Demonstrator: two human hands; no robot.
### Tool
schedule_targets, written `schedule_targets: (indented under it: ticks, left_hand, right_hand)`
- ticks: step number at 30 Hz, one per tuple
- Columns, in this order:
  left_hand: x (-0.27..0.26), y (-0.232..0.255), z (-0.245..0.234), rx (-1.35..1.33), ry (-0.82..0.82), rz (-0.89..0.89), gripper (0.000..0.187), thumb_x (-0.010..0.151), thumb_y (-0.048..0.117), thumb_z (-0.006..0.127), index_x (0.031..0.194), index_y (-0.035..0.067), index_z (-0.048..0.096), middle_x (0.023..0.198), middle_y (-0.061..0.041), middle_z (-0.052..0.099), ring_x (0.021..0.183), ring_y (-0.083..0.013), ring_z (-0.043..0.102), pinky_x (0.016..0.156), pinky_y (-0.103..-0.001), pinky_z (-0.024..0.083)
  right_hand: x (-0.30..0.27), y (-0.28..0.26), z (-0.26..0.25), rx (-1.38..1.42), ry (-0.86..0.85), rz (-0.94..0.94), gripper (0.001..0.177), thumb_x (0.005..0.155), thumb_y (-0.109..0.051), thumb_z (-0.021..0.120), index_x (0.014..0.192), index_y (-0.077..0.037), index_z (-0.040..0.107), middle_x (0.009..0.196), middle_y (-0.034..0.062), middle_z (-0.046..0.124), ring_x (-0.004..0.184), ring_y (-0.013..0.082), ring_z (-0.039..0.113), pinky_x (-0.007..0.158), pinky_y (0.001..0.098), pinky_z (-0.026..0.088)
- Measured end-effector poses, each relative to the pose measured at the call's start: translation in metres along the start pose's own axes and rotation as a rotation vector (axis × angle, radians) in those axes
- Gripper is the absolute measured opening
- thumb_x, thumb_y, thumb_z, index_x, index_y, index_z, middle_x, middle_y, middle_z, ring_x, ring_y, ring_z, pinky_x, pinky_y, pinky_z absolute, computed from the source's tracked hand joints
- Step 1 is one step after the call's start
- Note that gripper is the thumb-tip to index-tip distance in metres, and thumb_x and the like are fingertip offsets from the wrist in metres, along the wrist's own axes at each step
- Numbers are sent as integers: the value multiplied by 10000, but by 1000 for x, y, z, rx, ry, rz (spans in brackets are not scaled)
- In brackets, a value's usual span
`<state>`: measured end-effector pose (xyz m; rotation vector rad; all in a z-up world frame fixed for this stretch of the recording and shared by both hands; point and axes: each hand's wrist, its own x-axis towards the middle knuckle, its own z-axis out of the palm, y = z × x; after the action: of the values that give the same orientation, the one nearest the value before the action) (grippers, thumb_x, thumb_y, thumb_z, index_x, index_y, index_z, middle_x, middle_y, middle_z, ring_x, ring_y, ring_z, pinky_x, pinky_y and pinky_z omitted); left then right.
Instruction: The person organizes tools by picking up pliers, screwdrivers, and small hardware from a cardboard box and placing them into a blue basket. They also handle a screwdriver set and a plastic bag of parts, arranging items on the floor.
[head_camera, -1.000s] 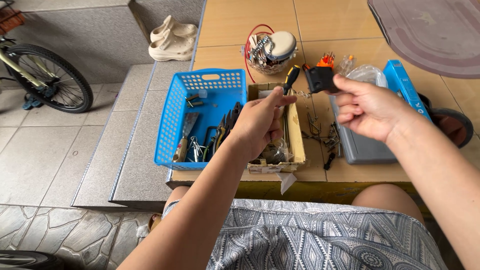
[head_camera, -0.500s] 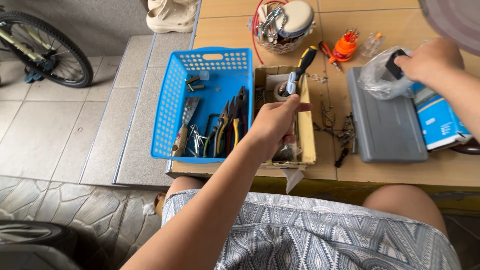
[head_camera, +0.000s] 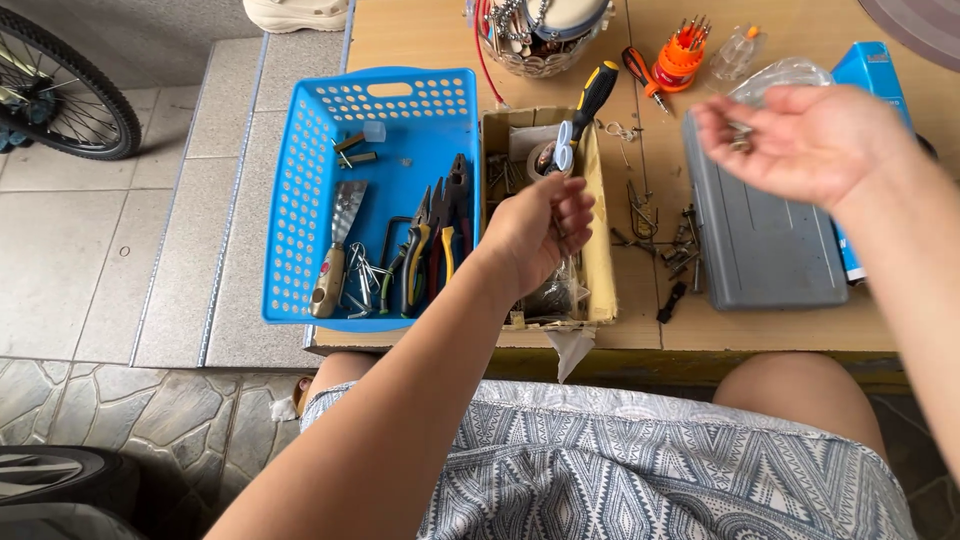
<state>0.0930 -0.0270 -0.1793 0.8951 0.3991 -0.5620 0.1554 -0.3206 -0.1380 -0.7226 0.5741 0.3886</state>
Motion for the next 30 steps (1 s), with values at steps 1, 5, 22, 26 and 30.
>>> schedule_targets:
  ticks: [1, 5, 22, 26, 30]
  left_hand:
    - [4, 1, 0, -43, 7, -6, 376, 1081, 336, 399, 1162, 12, 572, 929, -85, 696, 860, -191, 676, 829, -384, 573]
    - [14, 13, 0, -267, -10, -23, 553, 1073, 432, 323, 1224, -27, 593, 1098, -164, 704, 1001, -255, 685, 926, -415, 554]
    - [32, 10, -30, -391, -73, 58, 396, 1124, 281, 309, 1071, -25, 555, 992, -128, 608, 887, -215, 621, 854, -371, 603]
    - [30, 11, -32, -401, -102, 70, 415, 1114, 278, 301, 1079, -46, 558, 992, -144, 611, 874, -226, 631, 850, -374, 611]
    - [31, 14, -32, -375, -145, 83, 449, 1105, 285, 284, 1117, -61, 569, 1042, -166, 636, 876, -227, 649, 837, -369, 597]
  right_hand:
    - [-8, 11, 12, 22, -47, 9, 478, 1113, -180, 341, 1394, 172, 498, 1328, 283, 641, 1188, 323, 680, 1042, 414, 542]
    - [-28, 45, 51, -51, -158, 41, 433, 1078, -170, 344, 1385, 107, 475, 1396, 259, 629, 1289, 332, 648, 1094, 475, 483]
    - [-23, 114, 124, -903, -161, -79, 471, 974, -140, 489, 1401, 56, 528, 1375, 193, 642, 1245, 259, 652, 1093, 377, 504]
    - [-19, 122, 122, -1037, -123, -236, 340, 937, -55, 603, 1264, 27, 652, 1195, 134, 745, 1045, 195, 735, 924, 301, 605]
    - [-21, 131, 118, -1379, -190, -432, 287, 877, -27, 695, 1162, -35, 721, 1088, 81, 747, 959, 129, 708, 860, 276, 585]
